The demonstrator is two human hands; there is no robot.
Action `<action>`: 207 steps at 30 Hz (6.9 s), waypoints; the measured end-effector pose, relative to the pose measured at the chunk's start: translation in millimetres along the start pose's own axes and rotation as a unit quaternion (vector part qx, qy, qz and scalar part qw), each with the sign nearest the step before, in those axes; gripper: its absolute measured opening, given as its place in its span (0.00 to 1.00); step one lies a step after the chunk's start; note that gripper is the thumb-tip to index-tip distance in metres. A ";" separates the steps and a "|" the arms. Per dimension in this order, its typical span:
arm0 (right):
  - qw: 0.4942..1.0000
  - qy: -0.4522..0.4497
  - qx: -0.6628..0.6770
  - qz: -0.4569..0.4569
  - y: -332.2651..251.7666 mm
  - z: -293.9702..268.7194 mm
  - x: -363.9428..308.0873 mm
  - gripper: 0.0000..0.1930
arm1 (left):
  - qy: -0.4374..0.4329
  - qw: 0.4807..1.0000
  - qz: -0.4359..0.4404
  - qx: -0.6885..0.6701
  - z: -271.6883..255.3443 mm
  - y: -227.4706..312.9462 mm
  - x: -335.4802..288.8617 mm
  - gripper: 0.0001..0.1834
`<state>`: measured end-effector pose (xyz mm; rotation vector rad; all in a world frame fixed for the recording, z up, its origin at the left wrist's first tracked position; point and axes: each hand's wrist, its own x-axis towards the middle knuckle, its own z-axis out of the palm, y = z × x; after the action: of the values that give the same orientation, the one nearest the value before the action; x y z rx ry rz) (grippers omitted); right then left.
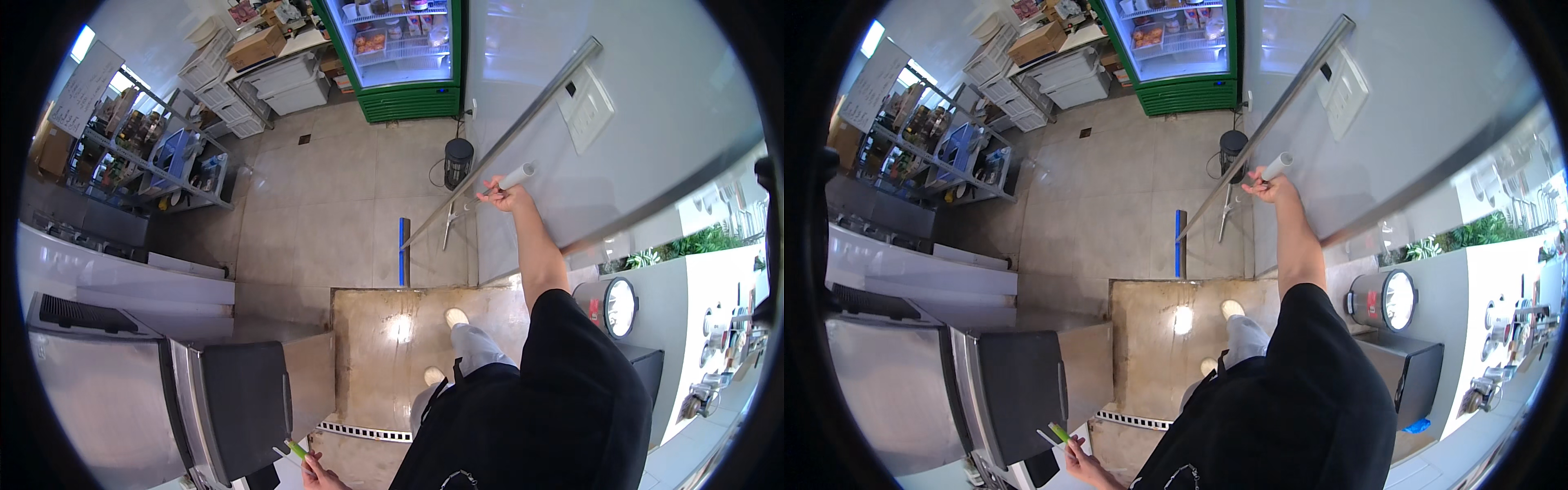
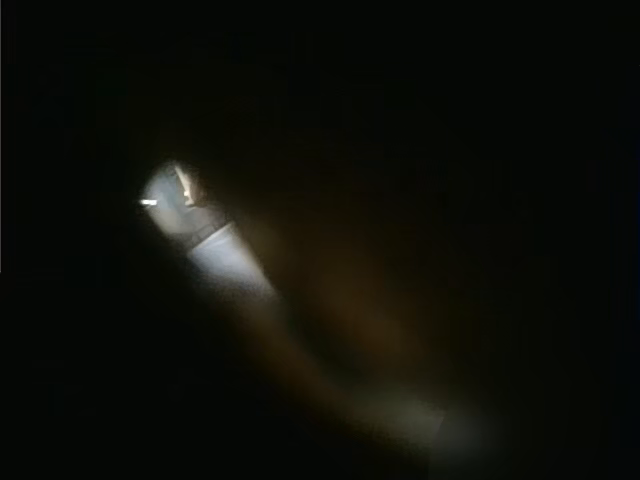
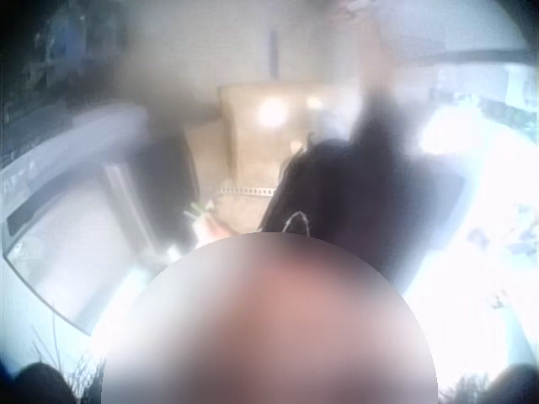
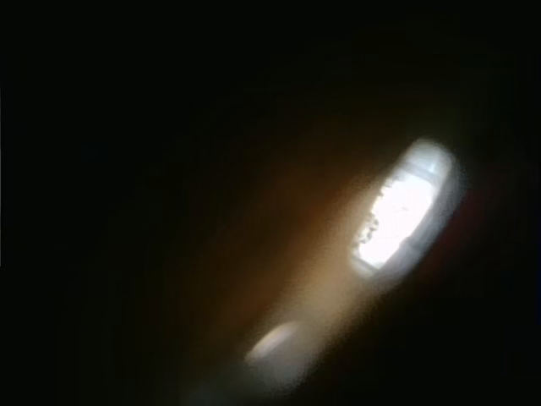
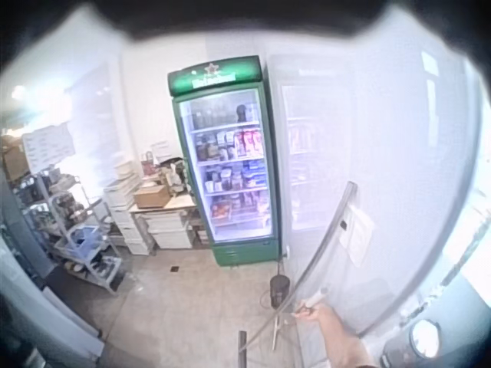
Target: The person kneels behind a counter and uses a lighter to heat a white plastic pipe, then inserts it into a black hose. They repeat the heating and insertion process, then stand and walk to the front counter area.
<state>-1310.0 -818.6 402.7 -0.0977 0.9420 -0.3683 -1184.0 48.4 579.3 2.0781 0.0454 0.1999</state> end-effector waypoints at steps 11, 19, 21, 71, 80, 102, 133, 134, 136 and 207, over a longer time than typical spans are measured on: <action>0.945 0.068 0.245 -0.204 -46.7 15.0 53.8 0.13 | 0.011 0.998 -0.066 0.021 92.1 89.5 9.3 0.18; 0.910 0.107 0.271 -0.296 1.2 27.7 79.1 0.31 | -0.018 0.998 -0.067 0.009 119.8 107.1 15.5 0.17; 0.926 0.130 0.140 -0.325 11.1 22.1 83.6 0.36 | -0.031 0.998 -0.057 0.017 121.6 110.5 16.4 0.17; 0.537 -0.079 -0.798 -0.262 539.3 2.8 -610.0 0.19 | -0.465 0.713 -0.248 -0.463 -73.9 -56.4 -22.6 0.15; 0.978 -0.012 -0.177 0.114 658.3 -186.7 -624.1 0.21 | -0.676 0.668 0.249 -0.187 65.8 -61.1 -200.8 0.15; 0.973 0.077 -0.214 0.030 1076.7 -346.7 -678.7 0.20 | -0.736 0.490 0.420 0.205 -145.8 -338.3 -245.9 0.19; 0.852 0.427 -0.178 0.244 1757.2 -258.8 -890.8 0.33 | -0.877 0.168 0.382 0.239 -664.4 -630.5 -141.1 0.18; 0.860 0.426 -0.144 0.242 1773.9 -254.1 -909.6 0.32 | -0.882 0.158 0.374 0.241 -687.8 -633.2 -142.0 0.18; 0.855 0.436 -0.107 0.259 1801.2 -242.9 -950.1 0.32 | -0.884 0.144 0.361 0.261 -734.7 -635.3 -146.4 0.19; 0.875 0.351 -0.334 0.016 1791.9 -288.9 -1024.4 0.19 | -0.877 0.246 0.338 0.236 -789.8 -639.4 -173.6 0.19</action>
<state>-1610.0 1235.3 591.6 -0.6120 1.7682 -0.0132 -1450.0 1024.9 382.7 1.3659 -2.3614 -1.8989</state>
